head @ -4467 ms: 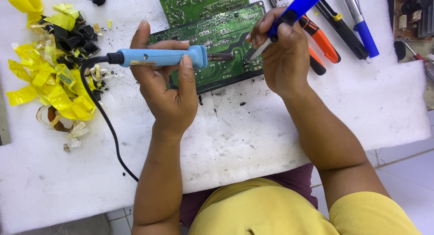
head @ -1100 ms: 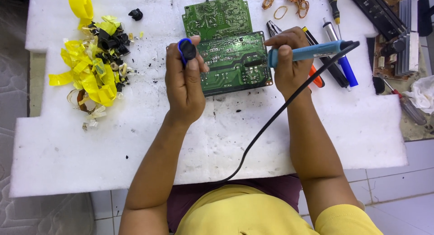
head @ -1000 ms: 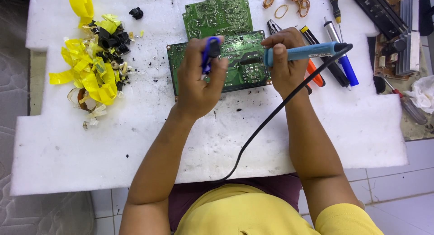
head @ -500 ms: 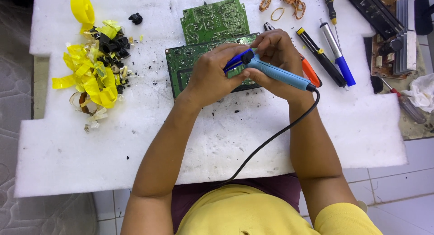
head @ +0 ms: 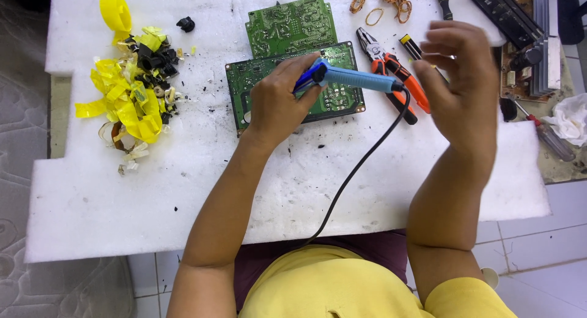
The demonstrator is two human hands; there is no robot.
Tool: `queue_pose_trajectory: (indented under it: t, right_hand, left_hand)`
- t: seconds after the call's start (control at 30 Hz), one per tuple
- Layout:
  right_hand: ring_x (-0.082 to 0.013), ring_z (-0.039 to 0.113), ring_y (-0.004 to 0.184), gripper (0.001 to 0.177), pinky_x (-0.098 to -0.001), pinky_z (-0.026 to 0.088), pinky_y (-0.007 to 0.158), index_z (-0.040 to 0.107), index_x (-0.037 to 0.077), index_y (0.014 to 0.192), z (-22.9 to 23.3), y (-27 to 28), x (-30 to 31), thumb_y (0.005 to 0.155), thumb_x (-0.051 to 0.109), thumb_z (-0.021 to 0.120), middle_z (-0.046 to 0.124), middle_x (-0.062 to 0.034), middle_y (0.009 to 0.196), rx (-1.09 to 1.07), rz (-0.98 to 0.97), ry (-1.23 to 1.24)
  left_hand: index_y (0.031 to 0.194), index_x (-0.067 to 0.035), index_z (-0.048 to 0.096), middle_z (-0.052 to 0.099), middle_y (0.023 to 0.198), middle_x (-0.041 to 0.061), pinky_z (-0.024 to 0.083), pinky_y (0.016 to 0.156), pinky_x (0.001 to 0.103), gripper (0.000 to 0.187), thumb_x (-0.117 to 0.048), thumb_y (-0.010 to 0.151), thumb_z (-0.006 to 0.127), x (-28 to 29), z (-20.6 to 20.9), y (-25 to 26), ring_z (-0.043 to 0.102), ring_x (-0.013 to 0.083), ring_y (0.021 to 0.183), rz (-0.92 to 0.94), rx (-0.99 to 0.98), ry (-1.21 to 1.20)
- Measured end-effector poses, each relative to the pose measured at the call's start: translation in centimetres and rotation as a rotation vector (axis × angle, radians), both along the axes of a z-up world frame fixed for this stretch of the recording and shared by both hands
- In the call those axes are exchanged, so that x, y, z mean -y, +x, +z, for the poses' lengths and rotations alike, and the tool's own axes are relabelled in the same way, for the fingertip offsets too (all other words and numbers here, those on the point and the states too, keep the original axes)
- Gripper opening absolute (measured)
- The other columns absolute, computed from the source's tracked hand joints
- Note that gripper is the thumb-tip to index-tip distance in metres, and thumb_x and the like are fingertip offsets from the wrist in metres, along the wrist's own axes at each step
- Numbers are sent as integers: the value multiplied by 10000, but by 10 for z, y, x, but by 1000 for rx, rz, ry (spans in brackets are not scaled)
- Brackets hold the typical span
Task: The person uses a soldering iron and a desoldering pump to remove solder from a green circuit board. They repeatedly heat the solder joints and use the pump to extract the molten solder, working across different sections of the board.
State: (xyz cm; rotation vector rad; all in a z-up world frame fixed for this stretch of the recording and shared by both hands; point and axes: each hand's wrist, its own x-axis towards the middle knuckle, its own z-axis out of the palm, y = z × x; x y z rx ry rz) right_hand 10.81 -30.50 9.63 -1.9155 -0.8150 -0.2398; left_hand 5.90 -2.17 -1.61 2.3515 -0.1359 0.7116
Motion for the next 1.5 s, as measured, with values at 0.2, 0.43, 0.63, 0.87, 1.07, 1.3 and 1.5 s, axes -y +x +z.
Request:
queue_pose_trajectory:
  t: [0.2, 0.43, 0.63, 0.87, 1.07, 1.3, 1.5]
  right_hand:
    - [-430, 823, 1110, 337, -525, 724, 1008, 716, 2, 1269, 3, -138, -5, 1036, 243, 738, 732, -272, 1293, -729, 555, 492]
    - [-346, 317, 1697, 836, -572, 256, 1373, 287, 76, 1735, -75, -118, 19, 1032, 253, 705, 235, -165, 1861, -472, 217, -123]
    - [-408, 332, 1739, 769, -567, 244, 1505, 328, 49, 1735, -92, -43, 116, 1271, -194, 892, 373, -226, 1807, 393, -851, 55]
    - [-227, 606, 1019, 643, -335, 575, 881, 312, 107, 1726, -76, -15, -19, 1172, 102, 637, 556, -157, 1355, -308, 126, 221]
    - [-108, 473, 617, 398, -230, 433, 567, 638, 39, 1399, -87, 30, -61, 1238, 380, 514, 531, -24, 804, -304, 196, 367]
    - [-112, 435, 467, 493, -288, 221, 419, 718, 114, 861, -70, 102, -83, 956, 596, 672, 398, 14, 564, -379, -309, 854]
    - [-183, 409, 673, 447, -401, 326, 613, 513, 176, 801, -58, 123, -66, 676, 480, 816, 487, -14, 712, -581, -570, 1071]
  left_hand:
    - [1511, -139, 640, 795, 1398, 139, 720, 1041, 458, 643, -264, 979, 979, -1, -2, 10, 841, 287, 1178, 73, 93, -77]
    - [1519, -233, 627, 810, 1381, 74, 744, 996, 425, 608, -282, 1015, 963, -9, 7, 2, 846, 268, 1209, 159, 184, -101]
    - [1486, -123, 643, 835, 1318, 158, 817, 871, 317, 522, -212, 1057, 927, 15, 5, 5, 897, 251, 1048, 114, 238, 2]
    - [1536, -166, 631, 819, 1388, 109, 755, 881, 409, 667, -290, 978, 974, 43, -12, 20, 877, 263, 1073, 87, 155, 102]
    - [1562, -162, 612, 802, 1416, 77, 738, 824, 442, 698, -310, 979, 966, 52, -17, 35, 865, 284, 1000, 54, 143, 90]
    - [1527, -282, 428, 520, 1301, 102, 651, 469, 175, 539, -262, 1089, 742, 36, 15, 35, 672, 139, 925, 75, 227, -242]
    - [1584, -245, 458, 551, 1241, 34, 587, 812, 239, 608, 95, 1098, 593, -27, 18, 12, 565, 140, 1022, 10, 249, -839]
